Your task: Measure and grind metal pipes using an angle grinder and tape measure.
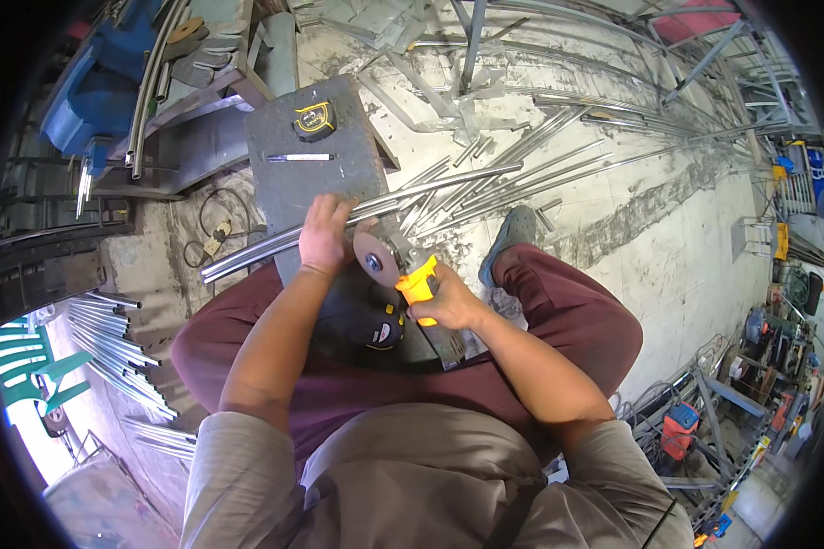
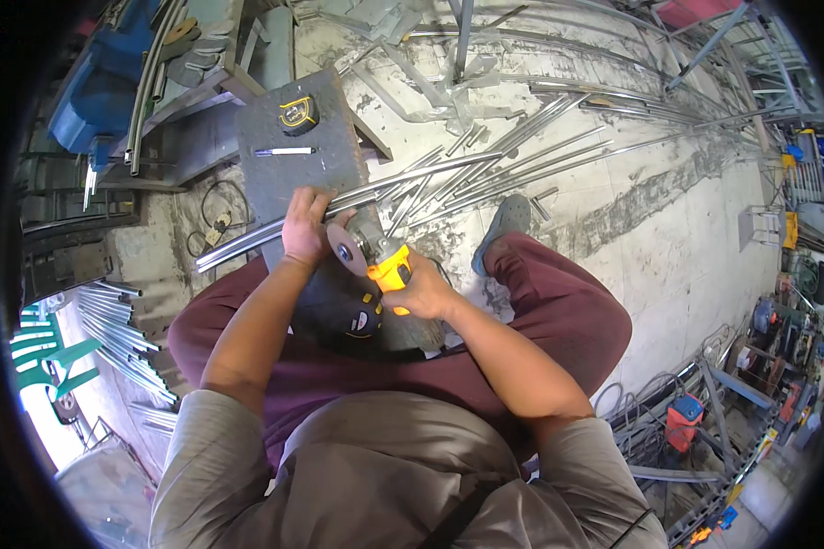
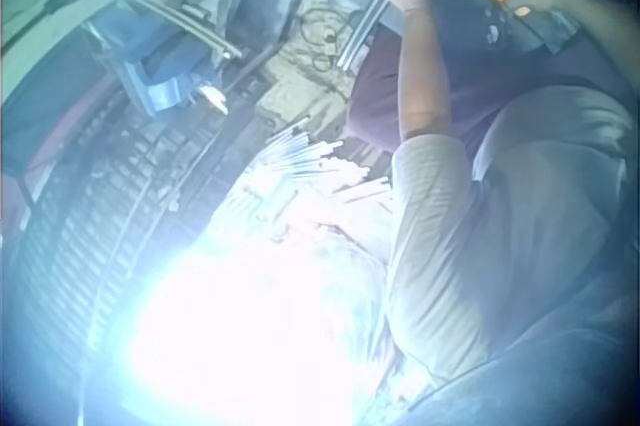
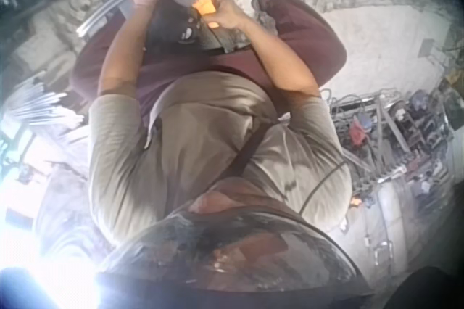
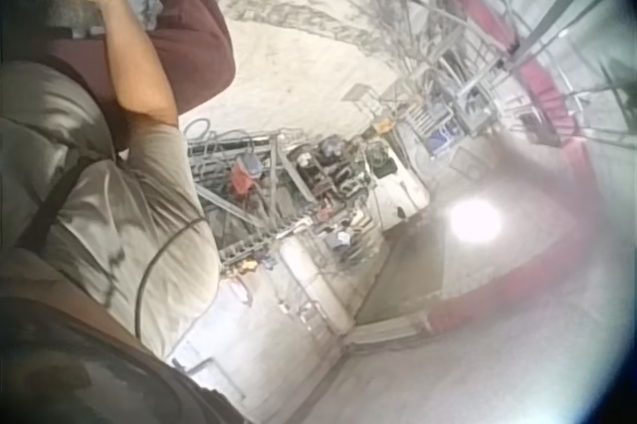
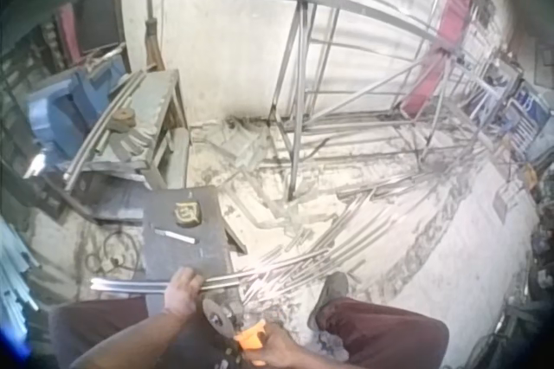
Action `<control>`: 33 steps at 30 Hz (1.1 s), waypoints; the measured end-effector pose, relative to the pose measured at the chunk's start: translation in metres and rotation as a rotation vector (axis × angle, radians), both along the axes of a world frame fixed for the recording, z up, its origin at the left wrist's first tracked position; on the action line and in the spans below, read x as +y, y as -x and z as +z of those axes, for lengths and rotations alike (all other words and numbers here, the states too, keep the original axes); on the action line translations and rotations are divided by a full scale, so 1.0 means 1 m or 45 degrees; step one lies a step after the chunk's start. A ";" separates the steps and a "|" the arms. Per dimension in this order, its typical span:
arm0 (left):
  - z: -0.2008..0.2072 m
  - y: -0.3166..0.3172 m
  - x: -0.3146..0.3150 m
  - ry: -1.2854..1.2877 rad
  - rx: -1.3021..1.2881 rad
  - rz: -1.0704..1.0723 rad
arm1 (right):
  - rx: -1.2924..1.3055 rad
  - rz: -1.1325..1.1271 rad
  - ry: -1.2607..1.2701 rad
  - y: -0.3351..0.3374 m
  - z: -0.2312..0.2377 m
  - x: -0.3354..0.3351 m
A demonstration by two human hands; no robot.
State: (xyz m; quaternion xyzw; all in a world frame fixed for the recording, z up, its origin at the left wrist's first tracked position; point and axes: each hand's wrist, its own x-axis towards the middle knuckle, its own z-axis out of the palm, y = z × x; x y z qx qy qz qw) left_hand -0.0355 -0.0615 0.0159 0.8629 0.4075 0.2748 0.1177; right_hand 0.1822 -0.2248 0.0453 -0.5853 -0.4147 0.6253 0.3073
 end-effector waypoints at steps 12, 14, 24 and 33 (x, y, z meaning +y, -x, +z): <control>0.007 -0.002 -0.003 -0.030 -0.015 -0.004 | 0.161 0.514 0.041 0.009 0.018 -0.029; 0.006 -0.003 -0.003 0.000 0.020 0.019 | 0.166 0.466 -0.025 0.006 0.026 -0.027; 0.001 -0.002 0.001 -0.002 0.005 0.002 | 0.511 -0.386 -0.063 -0.040 0.036 0.012; -0.007 -0.002 0.003 -0.022 -0.040 0.002 | 0.199 -0.406 -0.216 -0.036 0.015 0.006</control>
